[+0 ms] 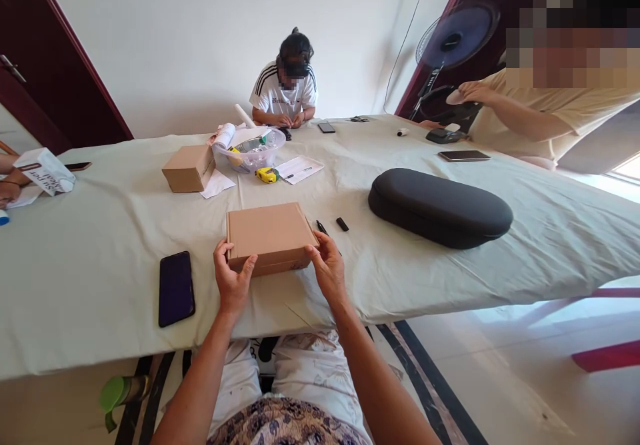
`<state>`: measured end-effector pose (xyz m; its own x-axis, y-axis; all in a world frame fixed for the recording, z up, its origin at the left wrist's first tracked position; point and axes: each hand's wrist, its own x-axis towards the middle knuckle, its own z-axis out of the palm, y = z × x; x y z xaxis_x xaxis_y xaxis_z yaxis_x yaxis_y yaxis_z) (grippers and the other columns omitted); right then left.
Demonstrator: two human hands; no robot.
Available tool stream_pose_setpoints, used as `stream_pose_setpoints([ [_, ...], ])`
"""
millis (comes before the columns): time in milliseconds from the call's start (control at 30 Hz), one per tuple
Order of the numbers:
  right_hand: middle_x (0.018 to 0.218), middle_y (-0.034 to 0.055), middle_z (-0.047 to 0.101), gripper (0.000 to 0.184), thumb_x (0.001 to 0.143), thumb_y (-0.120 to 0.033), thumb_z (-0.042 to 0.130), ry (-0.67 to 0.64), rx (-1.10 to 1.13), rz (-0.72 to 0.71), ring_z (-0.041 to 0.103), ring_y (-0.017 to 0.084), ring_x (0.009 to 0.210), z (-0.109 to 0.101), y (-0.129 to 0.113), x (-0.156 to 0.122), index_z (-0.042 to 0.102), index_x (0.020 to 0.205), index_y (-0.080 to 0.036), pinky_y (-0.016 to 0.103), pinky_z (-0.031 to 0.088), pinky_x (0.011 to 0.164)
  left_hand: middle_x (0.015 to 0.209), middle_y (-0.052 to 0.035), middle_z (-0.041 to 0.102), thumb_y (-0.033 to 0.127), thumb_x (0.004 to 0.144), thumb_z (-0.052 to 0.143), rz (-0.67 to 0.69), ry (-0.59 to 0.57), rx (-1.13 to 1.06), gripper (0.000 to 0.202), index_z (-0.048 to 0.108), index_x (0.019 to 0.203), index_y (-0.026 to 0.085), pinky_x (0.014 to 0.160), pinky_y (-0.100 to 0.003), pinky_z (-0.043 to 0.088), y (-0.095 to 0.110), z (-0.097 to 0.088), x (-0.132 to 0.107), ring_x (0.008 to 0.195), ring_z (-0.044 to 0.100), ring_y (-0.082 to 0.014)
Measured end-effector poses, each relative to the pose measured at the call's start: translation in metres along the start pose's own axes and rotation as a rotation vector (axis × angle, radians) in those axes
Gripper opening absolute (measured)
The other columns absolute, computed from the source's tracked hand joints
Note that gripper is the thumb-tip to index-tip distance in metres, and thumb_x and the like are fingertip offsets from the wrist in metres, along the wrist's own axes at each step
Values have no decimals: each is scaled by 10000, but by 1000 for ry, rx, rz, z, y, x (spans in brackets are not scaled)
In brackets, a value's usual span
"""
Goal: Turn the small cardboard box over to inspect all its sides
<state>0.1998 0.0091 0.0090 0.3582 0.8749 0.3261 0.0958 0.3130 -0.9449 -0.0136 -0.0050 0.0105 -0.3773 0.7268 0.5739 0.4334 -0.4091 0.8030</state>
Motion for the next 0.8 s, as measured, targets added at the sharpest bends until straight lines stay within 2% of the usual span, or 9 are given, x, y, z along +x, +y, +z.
stream_pose_setpoints([
  [100, 1155, 91, 737, 446, 822, -476, 672, -17, 41, 19, 689, 239, 1020, -1, 4, 5, 664, 1185, -218, 413, 564, 911, 1257, -117, 576, 532, 750, 764, -83, -43, -37, 556, 528, 1129, 202, 1095, -422, 416, 5, -4, 8, 1231, 561, -265],
  [200, 1214, 80, 723, 415, 890, -483, 569, -37, 19, 26, 661, 238, 1116, -2, 11, 0, 677, 1194, -222, 400, 535, 974, 1246, -117, 583, 531, 763, 744, -97, -5, -98, 588, 525, 1191, 193, 1057, -391, 455, -2, -6, 10, 1187, 588, -248],
  [267, 1160, 69, 735, 405, 916, -493, 510, -60, -22, 75, 678, 233, 1051, -4, 19, -4, 692, 1151, -219, 376, 559, 904, 1344, -145, 554, 532, 777, 726, -121, -13, -135, 690, 469, 1317, 189, 1086, -393, 442, -11, -6, 8, 1262, 558, -257],
  [333, 1070, 62, 747, 387, 916, -478, 491, -77, -89, 98, 690, 227, 950, -6, 26, -8, 694, 1109, -211, 368, 569, 842, 1348, -154, 574, 526, 768, 732, -176, -82, -98, 748, 446, 1369, 185, 1080, -408, 459, -19, -4, 4, 1253, 578, -269],
  [400, 1041, 71, 747, 368, 912, -411, 474, -94, -182, 69, 688, 231, 922, -7, 30, -13, 671, 1137, -197, 384, 560, 851, 1285, -152, 627, 515, 753, 745, -224, -148, -2, 748, 469, 1361, 178, 1061, -437, 486, -24, -3, 0, 1208, 617, -286],
  [533, 1112, 131, 727, 468, 857, -244, 456, -100, -522, -53, 659, 282, 1009, -2, 29, -21, 584, 1300, -162, 472, 505, 935, 1329, -191, 618, 492, 741, 745, -209, -154, 178, 746, 486, 1352, 152, 1102, -493, 458, -29, 0, -5, 1284, 584, -334],
  [633, 1114, 146, 723, 563, 827, -204, 478, -91, -721, -83, 630, 314, 1051, 1, 27, -23, 527, 1386, -166, 512, 477, 945, 1408, -235, 560, 413, 665, 809, -169, -159, 294, 895, 422, 1414, 114, 1123, -528, 432, -28, 2, -6, 1353, 525, -376],
  [700, 1090, 139, 728, 588, 817, -196, 485, -92, -722, -99, 630, 309, 1026, 2, 27, -23, 512, 1404, -171, 500, 485, 922, 1450, -241, 527, 344, 654, 817, -157, -175, 326, 956, 361, 1462, 113, 1120, -522, 435, -25, 2, -7, 1375, 505, -377],
  [800, 991, 102, 729, 578, 818, -201, 482, -94, -585, -129, 642, 267, 905, 0, 26, -22, 515, 1395, -182, 452, 509, 855, 1441, -207, 553, 324, 700, 795, -171, -170, 274, 953, 308, 1505, 168, 1070, -479, 486, -20, -1, -9, 1337, 552, -342],
])
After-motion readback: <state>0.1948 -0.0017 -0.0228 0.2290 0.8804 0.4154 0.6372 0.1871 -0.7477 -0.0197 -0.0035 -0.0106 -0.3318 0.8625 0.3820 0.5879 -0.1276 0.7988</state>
